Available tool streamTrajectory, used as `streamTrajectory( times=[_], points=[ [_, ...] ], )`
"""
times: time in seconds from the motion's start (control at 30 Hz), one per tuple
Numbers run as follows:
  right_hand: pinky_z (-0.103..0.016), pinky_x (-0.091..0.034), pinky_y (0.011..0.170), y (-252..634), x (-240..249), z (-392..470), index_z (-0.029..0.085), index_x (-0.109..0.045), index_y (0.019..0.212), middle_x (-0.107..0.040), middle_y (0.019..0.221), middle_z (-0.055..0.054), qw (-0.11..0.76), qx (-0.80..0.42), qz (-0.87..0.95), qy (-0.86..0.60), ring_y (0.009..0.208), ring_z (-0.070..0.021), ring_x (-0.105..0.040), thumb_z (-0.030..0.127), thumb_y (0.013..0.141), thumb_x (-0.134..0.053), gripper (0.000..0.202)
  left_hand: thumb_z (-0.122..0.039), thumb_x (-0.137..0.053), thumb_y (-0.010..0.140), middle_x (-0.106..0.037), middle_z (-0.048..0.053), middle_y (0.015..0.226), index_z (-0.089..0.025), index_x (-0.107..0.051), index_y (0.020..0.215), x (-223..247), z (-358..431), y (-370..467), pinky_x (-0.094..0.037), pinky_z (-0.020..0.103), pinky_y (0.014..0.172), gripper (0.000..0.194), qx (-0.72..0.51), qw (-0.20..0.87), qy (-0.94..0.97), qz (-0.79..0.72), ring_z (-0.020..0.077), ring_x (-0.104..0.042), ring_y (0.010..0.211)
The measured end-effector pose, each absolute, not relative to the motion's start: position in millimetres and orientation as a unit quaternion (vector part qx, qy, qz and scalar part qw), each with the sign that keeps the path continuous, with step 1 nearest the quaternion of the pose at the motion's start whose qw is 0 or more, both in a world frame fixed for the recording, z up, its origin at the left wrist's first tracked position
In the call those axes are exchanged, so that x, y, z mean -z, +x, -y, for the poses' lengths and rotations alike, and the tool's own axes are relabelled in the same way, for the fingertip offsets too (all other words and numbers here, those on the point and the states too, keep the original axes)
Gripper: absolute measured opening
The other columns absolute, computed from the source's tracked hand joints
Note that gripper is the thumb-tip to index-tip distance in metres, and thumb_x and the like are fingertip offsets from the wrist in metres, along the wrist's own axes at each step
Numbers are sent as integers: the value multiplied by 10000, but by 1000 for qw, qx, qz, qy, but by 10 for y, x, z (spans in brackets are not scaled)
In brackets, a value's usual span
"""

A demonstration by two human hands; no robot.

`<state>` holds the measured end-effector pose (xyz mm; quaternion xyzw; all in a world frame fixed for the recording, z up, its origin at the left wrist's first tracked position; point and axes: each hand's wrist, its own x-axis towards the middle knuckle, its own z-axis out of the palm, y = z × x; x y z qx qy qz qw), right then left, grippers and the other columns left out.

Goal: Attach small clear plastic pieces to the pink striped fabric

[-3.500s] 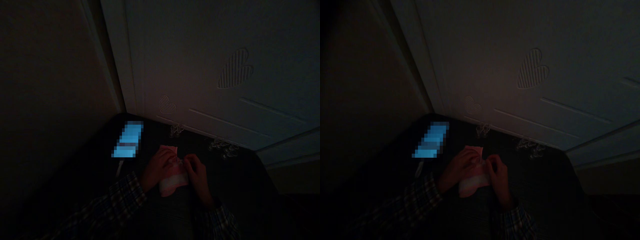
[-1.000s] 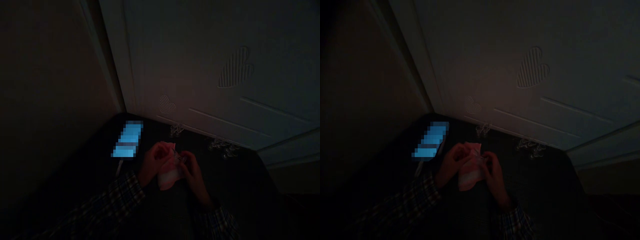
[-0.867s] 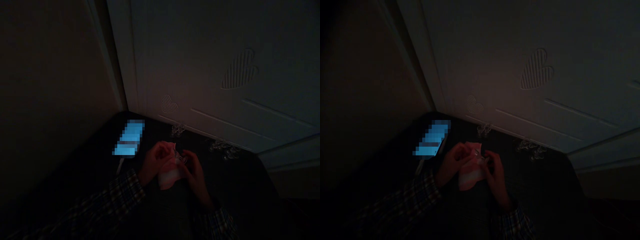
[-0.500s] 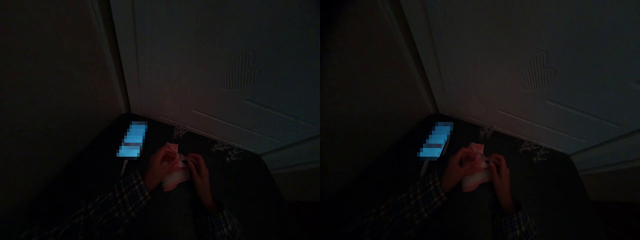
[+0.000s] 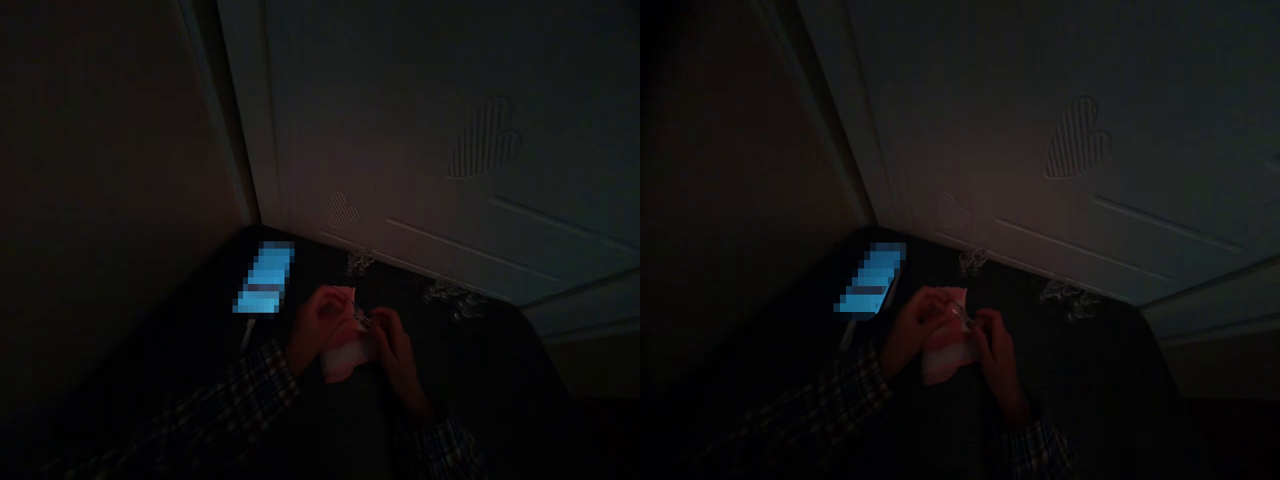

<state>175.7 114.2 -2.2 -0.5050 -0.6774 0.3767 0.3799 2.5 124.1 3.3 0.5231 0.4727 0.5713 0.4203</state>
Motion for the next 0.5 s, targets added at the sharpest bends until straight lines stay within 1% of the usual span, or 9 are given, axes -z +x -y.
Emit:
streamTrajectory(
  times=[0.1, 0.23, 0.3, 0.37, 0.5],
  points=[
    [-238, -449, 707, 1766, 27, -1134, 231, -404, 1177, -621, 925, -15, 379, -382, 691, -484, 826, -142, -598, 266, 883, -437, 298, -194, -679, 677, -613, 3, 841, -175, -538, 843, -20, -1275, 9, -486, 267, 704, 219, -575, 444, 498, -473, 126, -603, 749],
    [-236, -447, 680, 1760, 39, -1122, 241, -376, 1207, -613, 948, -12, 357, -367, 711, -482, 780, -137, -585, 239, 837, -521, 398, -183, -677, 670, -617, -6, 815, -178, -533, 829, 19, -1305, -12, -488, 269, 699, 214, -579, 460, 476, -476, 126, -607, 737],
    [-238, -444, 673, 1756, 48, -1116, 232, -396, 1172, -610, 935, -16, 354, -358, 711, -491, 768, -138, -580, 233, 839, -518, 355, -178, -678, 665, -615, -8, 810, -178, -530, 827, 33, -1310, -20, -489, 271, 707, 219, -579, 463, 470, -479, 128, -608, 745],
    [-241, -441, 689, 1757, 55, -1112, 220, -430, 1098, -606, 921, -21, 356, -354, 711, -492, 789, -143, -581, 238, 853, -496, 255, -188, -681, 665, -618, -3, 821, -179, -527, 841, 35, -1309, -26, -491, 275, 712, 234, -576, 465, 468, -482, 132, -611, 754],
    [-240, -434, 726, 1766, 47, -1115, 210, -465, 1005, -608, 908, -22, 353, -358, 714, -488, 835, -149, -585, 269, 881, -448, 138, -227, -680, 680, -636, 21, 898, -184, -525, 913, 16, -1308, -17, -497, 301, 749, 283, -566, 482, 473, -473, 143, -620, 795]
  ],
)
